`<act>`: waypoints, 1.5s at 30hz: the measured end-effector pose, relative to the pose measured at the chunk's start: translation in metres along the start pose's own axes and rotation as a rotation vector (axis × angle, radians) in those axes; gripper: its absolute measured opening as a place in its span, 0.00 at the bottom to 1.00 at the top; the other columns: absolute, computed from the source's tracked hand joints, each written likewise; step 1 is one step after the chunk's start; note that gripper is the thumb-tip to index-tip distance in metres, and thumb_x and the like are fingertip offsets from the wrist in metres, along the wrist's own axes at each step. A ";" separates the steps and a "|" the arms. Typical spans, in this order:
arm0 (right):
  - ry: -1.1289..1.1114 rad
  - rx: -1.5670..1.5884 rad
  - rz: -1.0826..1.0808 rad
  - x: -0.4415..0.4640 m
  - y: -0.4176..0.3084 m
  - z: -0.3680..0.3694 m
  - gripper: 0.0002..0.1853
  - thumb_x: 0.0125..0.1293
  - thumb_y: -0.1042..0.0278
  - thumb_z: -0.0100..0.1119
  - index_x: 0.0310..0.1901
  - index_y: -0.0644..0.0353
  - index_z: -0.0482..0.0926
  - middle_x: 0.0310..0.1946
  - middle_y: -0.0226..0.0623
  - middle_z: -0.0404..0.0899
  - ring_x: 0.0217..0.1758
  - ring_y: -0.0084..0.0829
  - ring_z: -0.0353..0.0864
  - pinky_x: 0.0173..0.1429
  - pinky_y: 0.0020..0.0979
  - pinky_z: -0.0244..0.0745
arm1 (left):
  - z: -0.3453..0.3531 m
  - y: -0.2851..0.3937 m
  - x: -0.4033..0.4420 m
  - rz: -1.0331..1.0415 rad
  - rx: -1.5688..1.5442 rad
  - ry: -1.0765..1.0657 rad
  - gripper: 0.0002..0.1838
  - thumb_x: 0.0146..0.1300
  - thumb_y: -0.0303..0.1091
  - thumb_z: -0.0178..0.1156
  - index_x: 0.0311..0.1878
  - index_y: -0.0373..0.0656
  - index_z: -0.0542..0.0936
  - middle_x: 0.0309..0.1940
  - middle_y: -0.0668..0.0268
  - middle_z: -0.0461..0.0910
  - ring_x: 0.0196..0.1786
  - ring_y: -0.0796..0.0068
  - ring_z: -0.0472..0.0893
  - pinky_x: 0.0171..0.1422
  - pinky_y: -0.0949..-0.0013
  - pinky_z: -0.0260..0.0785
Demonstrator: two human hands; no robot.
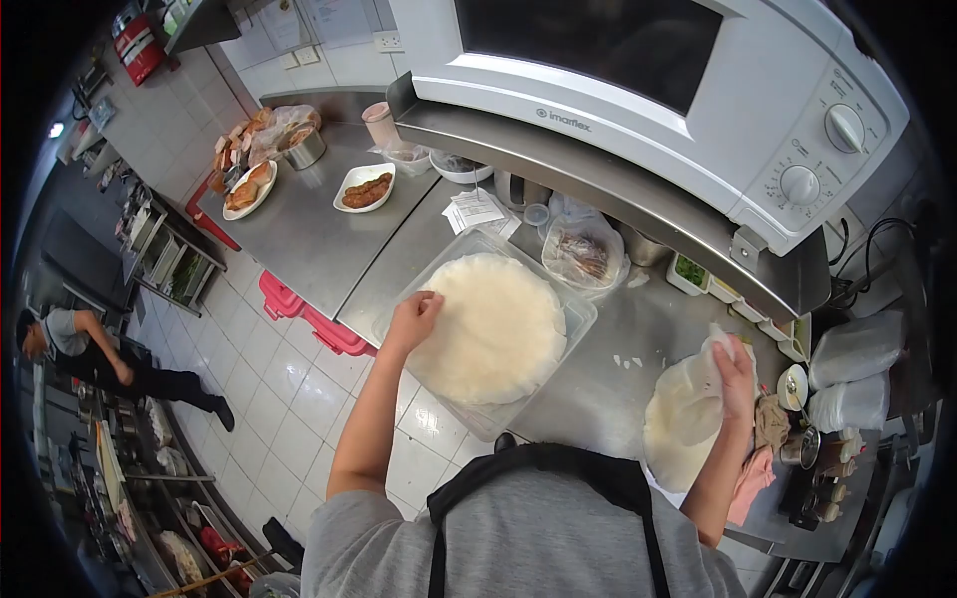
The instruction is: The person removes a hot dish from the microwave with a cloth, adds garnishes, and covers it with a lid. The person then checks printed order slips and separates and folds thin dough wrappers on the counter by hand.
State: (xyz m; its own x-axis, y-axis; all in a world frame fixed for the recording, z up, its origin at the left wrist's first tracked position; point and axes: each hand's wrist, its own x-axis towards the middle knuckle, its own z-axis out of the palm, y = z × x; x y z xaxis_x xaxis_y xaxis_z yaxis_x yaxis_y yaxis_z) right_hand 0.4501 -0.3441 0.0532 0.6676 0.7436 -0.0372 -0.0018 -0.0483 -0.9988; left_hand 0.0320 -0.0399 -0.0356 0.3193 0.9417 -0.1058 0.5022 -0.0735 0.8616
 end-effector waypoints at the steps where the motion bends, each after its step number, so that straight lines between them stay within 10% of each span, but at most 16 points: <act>1: -0.078 -0.134 -0.032 -0.001 -0.013 0.019 0.11 0.65 0.68 0.58 0.48 0.60 0.75 0.39 0.25 0.77 0.38 0.16 0.75 0.42 0.20 0.72 | 0.003 0.001 0.002 0.068 0.071 0.024 0.16 0.63 0.35 0.59 0.49 0.32 0.76 0.20 0.68 0.73 0.21 0.81 0.72 0.25 0.74 0.65; 9: -0.838 0.133 -0.069 -0.024 -0.121 0.171 0.09 0.66 0.73 0.55 0.47 0.61 0.74 0.38 0.22 0.75 0.40 0.12 0.72 0.45 0.18 0.69 | -0.018 0.029 -0.001 0.177 0.135 0.079 0.21 0.54 0.23 0.62 0.53 0.36 0.74 0.27 0.66 0.77 0.23 0.75 0.77 0.29 0.70 0.70; 13: -0.832 0.474 0.030 0.002 -0.098 0.237 0.11 0.69 0.70 0.52 0.51 0.61 0.72 0.39 0.24 0.76 0.39 0.15 0.75 0.45 0.21 0.71 | -0.032 0.006 -0.002 0.023 0.055 0.052 0.17 0.55 0.25 0.60 0.50 0.42 0.76 0.33 0.58 0.77 0.34 0.65 0.80 0.38 0.65 0.71; 16: -0.817 0.426 0.065 0.041 -0.034 0.269 0.13 0.69 0.70 0.50 0.55 0.58 0.70 0.41 0.28 0.77 0.40 0.17 0.77 0.45 0.22 0.73 | -0.013 -0.075 0.022 0.361 -0.136 0.179 0.12 0.60 0.28 0.57 0.47 0.40 0.77 0.40 0.55 0.75 0.34 0.67 0.79 0.38 0.67 0.71; 22: -0.563 -0.427 0.155 0.078 0.074 0.274 0.18 0.64 0.73 0.53 0.57 0.56 0.69 0.41 0.36 0.79 0.39 0.24 0.79 0.43 0.26 0.74 | -0.012 -0.021 -0.010 0.113 -0.156 0.249 0.11 0.65 0.33 0.56 0.46 0.36 0.78 0.35 0.57 0.77 0.27 0.69 0.76 0.34 0.68 0.70; 31: -0.750 -0.231 -0.486 0.068 0.035 0.279 0.24 0.60 0.78 0.54 0.60 0.56 0.68 0.49 0.46 0.77 0.54 0.40 0.76 0.57 0.36 0.71 | -0.018 0.002 -0.006 0.305 0.088 0.214 0.14 0.60 0.34 0.62 0.48 0.39 0.79 0.28 0.64 0.76 0.26 0.75 0.73 0.32 0.71 0.67; 38: -0.573 -0.468 -0.308 0.087 0.061 0.275 0.25 0.58 0.79 0.56 0.59 0.54 0.69 0.42 0.37 0.77 0.44 0.31 0.77 0.51 0.32 0.71 | -0.015 0.000 -0.016 0.111 -0.087 0.102 0.15 0.55 0.32 0.66 0.47 0.43 0.80 0.27 0.69 0.76 0.32 0.78 0.73 0.37 0.72 0.67; 45: -0.501 -0.265 -0.326 0.095 0.091 0.281 0.20 0.57 0.79 0.58 0.52 0.58 0.73 0.31 0.33 0.76 0.27 0.25 0.75 0.36 0.27 0.71 | -0.017 0.029 -0.023 0.372 0.246 -0.074 0.19 0.50 0.30 0.68 0.47 0.43 0.81 0.36 0.57 0.81 0.39 0.62 0.76 0.48 0.66 0.69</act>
State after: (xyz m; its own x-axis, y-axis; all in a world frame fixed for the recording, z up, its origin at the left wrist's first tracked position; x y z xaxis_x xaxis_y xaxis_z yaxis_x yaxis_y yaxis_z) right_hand 0.3041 -0.0903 -0.0496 0.1754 0.9655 0.1926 0.3686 0.1170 -0.9222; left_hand 0.0256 -0.0586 -0.0003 0.5663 0.8112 0.1460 0.5155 -0.4868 0.7052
